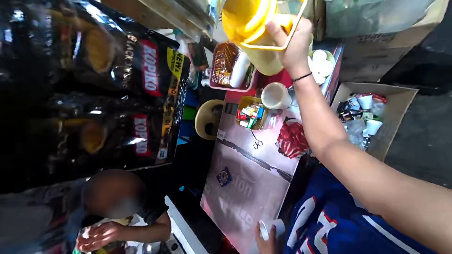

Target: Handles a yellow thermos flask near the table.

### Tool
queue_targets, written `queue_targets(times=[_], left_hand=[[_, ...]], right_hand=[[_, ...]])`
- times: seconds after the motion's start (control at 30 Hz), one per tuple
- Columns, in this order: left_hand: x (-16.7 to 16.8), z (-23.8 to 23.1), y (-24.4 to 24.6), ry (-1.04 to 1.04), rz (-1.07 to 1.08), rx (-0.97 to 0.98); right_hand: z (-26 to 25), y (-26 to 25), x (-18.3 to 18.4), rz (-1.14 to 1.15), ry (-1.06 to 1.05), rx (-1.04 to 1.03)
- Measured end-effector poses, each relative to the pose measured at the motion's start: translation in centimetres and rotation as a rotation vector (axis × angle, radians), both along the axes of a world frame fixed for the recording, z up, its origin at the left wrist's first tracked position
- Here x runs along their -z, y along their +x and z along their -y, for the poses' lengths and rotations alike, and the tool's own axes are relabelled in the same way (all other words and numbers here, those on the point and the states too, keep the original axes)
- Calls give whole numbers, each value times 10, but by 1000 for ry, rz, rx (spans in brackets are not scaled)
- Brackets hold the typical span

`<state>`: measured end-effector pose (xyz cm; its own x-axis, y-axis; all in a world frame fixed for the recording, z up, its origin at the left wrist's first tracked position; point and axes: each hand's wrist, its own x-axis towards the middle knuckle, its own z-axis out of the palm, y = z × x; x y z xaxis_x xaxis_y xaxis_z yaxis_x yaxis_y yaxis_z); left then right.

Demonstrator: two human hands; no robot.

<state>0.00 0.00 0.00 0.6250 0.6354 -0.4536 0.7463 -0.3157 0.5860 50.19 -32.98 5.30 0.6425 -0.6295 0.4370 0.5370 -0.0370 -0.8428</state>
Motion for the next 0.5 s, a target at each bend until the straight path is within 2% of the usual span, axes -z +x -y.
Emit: queue_targets(times=[0.07,0.13,0.27,0.4,0.5], left_hand=[[28,-24,18,85,121,160],[41,-43,29,192,199,293],[68,-66,35,276,215,405],[99,-75,8,228,95,395],[114,-85,-1,277,76,428]], right_hand=[[16,-20,-12,2,-37,20],[27,-49,-16,-56,-80,22],[59,-121,-17,-101,-251,31],[81,-235,-17,-213,-385,-16],[72,-343,-19,-367,-541,-30]])
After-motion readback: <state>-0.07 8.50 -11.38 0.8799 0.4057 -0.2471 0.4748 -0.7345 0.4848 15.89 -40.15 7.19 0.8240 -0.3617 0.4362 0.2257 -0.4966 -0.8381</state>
